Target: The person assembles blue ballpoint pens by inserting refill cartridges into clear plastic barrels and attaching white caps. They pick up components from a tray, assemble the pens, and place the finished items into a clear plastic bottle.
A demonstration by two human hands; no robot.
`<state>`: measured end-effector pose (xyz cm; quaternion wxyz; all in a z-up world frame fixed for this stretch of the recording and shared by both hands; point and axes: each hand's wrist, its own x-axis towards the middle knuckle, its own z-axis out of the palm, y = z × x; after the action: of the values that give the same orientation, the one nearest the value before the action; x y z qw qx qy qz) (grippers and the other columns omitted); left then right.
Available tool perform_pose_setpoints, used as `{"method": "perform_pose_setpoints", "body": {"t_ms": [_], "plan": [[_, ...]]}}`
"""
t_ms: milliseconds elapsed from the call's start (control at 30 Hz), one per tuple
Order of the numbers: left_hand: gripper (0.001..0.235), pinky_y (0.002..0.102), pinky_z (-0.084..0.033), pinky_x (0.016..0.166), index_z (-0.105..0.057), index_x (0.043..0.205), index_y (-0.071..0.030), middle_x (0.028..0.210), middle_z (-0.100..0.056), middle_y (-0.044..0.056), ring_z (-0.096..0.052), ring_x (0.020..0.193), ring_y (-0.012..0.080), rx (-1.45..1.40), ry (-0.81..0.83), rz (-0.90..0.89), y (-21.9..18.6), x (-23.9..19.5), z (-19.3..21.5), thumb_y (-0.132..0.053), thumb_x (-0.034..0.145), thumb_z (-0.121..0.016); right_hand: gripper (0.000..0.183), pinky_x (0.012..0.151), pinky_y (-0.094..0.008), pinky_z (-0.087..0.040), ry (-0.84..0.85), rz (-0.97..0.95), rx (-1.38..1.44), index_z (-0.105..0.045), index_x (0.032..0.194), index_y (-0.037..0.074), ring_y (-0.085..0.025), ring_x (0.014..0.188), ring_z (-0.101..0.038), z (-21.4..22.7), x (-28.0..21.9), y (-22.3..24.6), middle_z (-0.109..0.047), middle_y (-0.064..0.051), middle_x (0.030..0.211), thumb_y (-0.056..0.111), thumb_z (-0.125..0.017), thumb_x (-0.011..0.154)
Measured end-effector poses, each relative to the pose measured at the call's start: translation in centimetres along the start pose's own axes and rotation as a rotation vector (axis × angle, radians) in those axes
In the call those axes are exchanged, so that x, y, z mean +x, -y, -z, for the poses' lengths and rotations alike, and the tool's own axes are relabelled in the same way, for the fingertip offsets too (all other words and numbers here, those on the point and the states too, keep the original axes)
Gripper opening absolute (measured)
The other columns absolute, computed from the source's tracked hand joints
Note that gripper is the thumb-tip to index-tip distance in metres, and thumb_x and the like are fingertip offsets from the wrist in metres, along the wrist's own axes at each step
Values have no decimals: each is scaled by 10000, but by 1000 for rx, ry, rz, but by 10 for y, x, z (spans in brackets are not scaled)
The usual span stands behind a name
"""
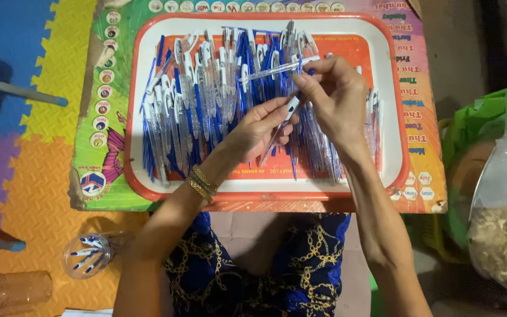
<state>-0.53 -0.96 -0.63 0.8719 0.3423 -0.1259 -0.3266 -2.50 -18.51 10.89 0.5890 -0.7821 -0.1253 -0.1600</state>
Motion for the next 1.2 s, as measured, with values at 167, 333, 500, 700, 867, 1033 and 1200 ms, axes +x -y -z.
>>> {"method": "perform_pose_setpoints", "body": {"t_ms": [167,333,500,700,867,1033,1200], "plan": [[392,310,-576,835,-619,1518,-59,1145,-735,85,-679,929,154,24,-76,-38,-18,10,2,-145,1135,-645,197,802,-256,-614,19,-12,150,-707,1237,60,-110,846,-697,-9,23,-10,-720,-1,936,148,-808,1093],[606,399,-675,924,-429,1689,-33,1221,-692,110,-705,938,168,-40,-82,-44,-44,21,-2,-91,1119,-628,260,820,-287,-619,4,92,275,-665,1346,63,-144,907,-708,-20,41,-41,-701,-21,985,124,-780,1121],[548,617,-636,1099,-488,1622,-86,1250,-728,122,-783,1099,308,30,-4,41,-36,28,3,-147,1109,-669,203,927,-276,-639,59,-107,294,-737,1296,65,-159,1042,-756,-7,38,-42,-787,-85,1107,176,-701,1130],[349,551,-676,1030,-633,1462,-95,1252,-728,101,-795,1122,231,186,55,-25,-32,20,-3,-257,1153,-638,289,595,-249,-606,-126,-210,535,-746,1152,-48,-150,650,-726,-15,37,-83,-767,-147,817,57,-927,953],[370,540,-703,983,-636,1450,-76,1254,-756,125,-816,1089,243,211,47,-27,-31,19,2,-263,1131,-664,280,625,-239,-604,-79,-188,486,-741,1217,-36,-119,682,-706,-13,34,-48,-793,-132,866,59,-883,995],[406,560,-694,992,-639,1458,-62,1299,-747,159,-797,1136,270,251,87,-9,-33,20,10,-279,1119,-691,228,690,-256,-621,-53,-138,436,-756,1228,-49,-136,779,-732,-11,27,-38,-795,-164,911,50,-832,1037],[383,566,-704,956,-650,1415,-33,1272,-758,186,-807,1120,298,310,78,-61,-29,19,5,-245,1104,-721,264,688,-226,-605,-94,-106,332,-774,1202,-51,-87,748,-708,-9,23,-42,-798,-131,868,48,-908,998]]}}
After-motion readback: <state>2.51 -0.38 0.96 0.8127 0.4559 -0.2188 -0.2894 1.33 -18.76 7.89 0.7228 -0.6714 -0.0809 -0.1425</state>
